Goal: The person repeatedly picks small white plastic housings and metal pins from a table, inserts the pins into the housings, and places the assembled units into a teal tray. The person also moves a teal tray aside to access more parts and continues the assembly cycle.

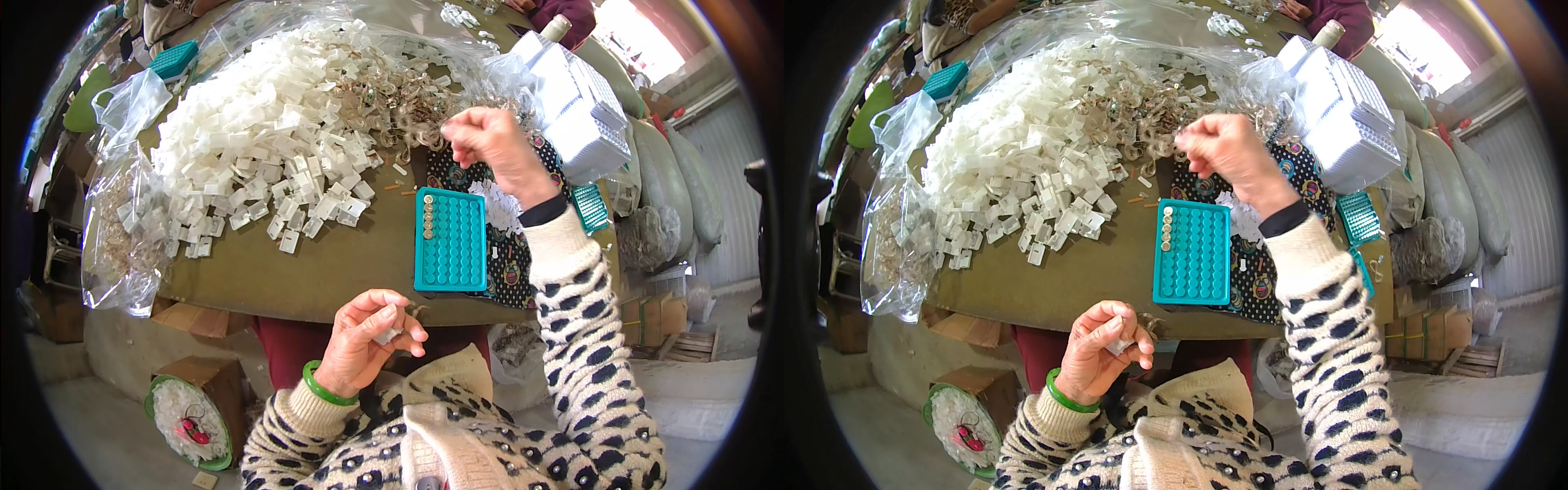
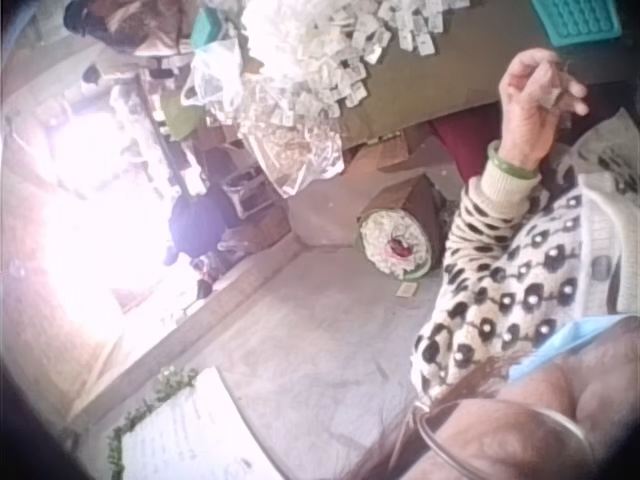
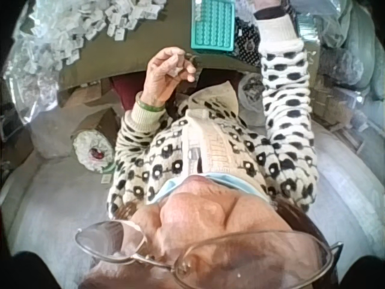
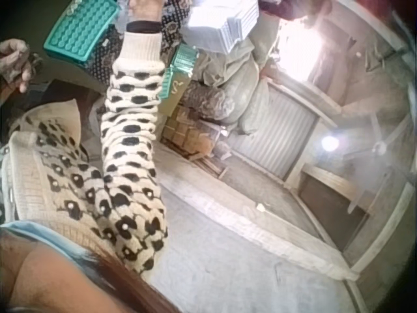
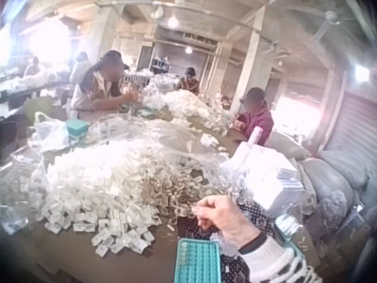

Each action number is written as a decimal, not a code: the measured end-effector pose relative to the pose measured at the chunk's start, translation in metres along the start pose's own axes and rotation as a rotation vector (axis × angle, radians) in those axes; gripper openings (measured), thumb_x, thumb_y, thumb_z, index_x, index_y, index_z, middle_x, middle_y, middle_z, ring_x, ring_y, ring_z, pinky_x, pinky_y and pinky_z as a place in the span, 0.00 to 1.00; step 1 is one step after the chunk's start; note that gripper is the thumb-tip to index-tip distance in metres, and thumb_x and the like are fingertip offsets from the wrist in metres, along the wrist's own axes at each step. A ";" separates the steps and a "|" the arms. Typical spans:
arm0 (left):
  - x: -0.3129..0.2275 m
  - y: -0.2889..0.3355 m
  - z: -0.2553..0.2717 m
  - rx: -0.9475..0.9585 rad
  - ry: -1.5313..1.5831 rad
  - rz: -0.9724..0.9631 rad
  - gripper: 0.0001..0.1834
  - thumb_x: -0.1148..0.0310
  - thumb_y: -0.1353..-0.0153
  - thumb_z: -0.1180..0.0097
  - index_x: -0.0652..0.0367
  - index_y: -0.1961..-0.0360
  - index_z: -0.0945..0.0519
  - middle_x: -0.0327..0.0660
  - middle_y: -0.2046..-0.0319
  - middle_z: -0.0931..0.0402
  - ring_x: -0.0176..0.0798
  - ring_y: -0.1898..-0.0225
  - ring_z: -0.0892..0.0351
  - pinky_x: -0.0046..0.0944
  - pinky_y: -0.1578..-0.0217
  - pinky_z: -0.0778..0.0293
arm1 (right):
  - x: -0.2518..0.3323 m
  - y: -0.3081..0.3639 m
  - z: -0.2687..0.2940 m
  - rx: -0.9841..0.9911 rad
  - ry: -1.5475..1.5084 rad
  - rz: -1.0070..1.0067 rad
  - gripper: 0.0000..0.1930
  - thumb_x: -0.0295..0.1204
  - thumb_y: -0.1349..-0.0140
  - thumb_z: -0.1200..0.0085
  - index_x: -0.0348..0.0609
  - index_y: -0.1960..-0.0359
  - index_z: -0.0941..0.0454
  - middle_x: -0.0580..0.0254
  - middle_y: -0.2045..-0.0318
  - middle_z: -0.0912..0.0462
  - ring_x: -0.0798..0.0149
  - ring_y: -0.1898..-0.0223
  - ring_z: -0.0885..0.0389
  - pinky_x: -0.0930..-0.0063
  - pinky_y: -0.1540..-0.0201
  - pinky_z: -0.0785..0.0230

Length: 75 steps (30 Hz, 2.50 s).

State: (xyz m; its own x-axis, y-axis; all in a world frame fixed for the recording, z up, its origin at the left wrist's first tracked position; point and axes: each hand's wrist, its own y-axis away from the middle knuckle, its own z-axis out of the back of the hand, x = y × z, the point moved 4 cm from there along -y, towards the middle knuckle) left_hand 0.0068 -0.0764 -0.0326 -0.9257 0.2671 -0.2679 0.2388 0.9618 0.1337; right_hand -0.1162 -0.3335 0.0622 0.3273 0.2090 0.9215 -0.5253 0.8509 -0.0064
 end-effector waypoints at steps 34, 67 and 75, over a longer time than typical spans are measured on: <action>-0.062 0.021 -0.024 -0.384 -0.875 -0.595 0.11 0.79 0.42 0.36 0.66 0.57 0.18 0.37 0.66 0.18 0.26 0.71 0.24 0.24 0.75 0.31 | 0.057 0.143 -0.129 -0.219 0.315 0.595 0.09 0.20 0.42 0.42 0.36 0.60 0.24 0.53 0.67 0.23 0.52 0.68 0.23 0.64 0.62 0.30; -0.004 0.033 -0.028 0.106 -0.157 -0.031 0.08 0.63 0.31 0.44 0.55 0.61 0.25 0.35 0.79 0.32 0.35 0.79 0.29 0.29 0.82 0.42 | 0.030 0.192 -0.115 0.167 -0.763 -0.206 0.01 0.18 0.41 0.45 0.32 0.69 0.21 0.58 0.74 0.16 0.70 0.70 0.16 0.81 0.68 0.25; -0.003 0.036 -0.026 0.095 -0.163 -0.042 0.11 0.61 0.31 0.45 0.56 0.56 0.22 0.33 0.81 0.37 0.33 0.82 0.36 0.30 0.84 0.41 | 0.018 0.188 -0.119 0.176 -0.817 -0.261 0.02 0.21 0.46 0.42 0.37 0.71 0.19 0.65 0.70 0.20 0.71 0.72 0.25 0.78 0.71 0.33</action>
State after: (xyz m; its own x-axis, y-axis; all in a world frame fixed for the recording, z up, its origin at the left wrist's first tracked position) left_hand 0.0106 -0.0446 -0.0026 -0.8774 0.2249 -0.4238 0.2345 0.9717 0.0303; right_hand -0.1159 -0.1121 0.0319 -0.1761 -0.4500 0.8755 -0.6479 0.7226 0.2410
